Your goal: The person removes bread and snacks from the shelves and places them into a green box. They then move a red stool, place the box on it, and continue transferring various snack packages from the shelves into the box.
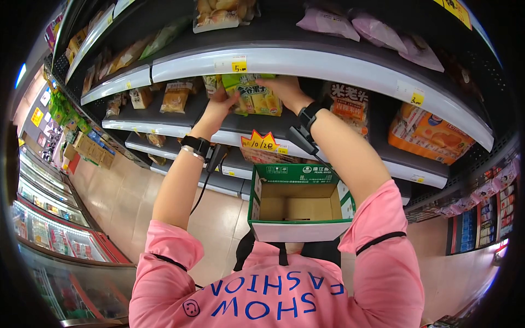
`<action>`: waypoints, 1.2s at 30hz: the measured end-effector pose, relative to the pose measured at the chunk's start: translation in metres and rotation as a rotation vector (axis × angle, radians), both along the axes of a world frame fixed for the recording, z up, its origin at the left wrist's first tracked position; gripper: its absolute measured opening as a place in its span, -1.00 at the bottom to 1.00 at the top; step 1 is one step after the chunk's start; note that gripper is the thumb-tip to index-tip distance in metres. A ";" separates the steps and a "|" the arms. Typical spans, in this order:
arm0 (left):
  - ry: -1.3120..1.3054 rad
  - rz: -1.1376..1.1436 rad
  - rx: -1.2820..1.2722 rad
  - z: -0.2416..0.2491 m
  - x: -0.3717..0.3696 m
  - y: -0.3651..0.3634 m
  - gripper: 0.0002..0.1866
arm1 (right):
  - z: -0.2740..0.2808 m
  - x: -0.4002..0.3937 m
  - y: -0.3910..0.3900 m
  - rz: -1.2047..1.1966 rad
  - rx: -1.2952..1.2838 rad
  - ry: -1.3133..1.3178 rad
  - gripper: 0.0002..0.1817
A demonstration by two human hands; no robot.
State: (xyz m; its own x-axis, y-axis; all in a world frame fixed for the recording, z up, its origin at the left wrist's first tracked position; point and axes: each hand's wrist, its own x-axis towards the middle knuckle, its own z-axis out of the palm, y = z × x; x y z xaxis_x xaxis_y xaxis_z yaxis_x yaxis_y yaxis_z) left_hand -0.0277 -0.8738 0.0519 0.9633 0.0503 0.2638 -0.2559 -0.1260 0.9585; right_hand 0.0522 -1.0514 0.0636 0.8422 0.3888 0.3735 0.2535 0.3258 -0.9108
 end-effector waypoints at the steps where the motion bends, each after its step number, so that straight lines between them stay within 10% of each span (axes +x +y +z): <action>1: 0.125 0.070 0.124 -0.001 0.000 0.000 -0.50 | -0.006 0.001 -0.001 -0.070 -0.035 -0.038 -0.60; 9: 0.131 0.132 0.019 -0.014 0.011 -0.010 -0.55 | -0.039 0.013 -0.017 -0.031 -0.406 -0.049 -0.29; 26: -0.143 0.375 -0.102 -0.046 0.010 0.001 -0.50 | -0.029 -0.010 -0.021 -0.200 -0.680 0.005 -0.30; 30: -0.126 0.334 0.170 -0.053 -0.061 -0.012 -0.65 | -0.026 -0.045 -0.060 -0.243 -0.693 -0.222 -0.33; 32: 0.082 0.213 0.209 -0.061 -0.095 -0.022 -0.64 | -0.023 -0.067 -0.097 0.101 -0.664 -0.263 -0.43; 36: 0.442 0.049 0.756 -0.064 -0.149 -0.045 -0.21 | -0.024 -0.130 -0.155 0.489 -0.884 -0.355 -0.71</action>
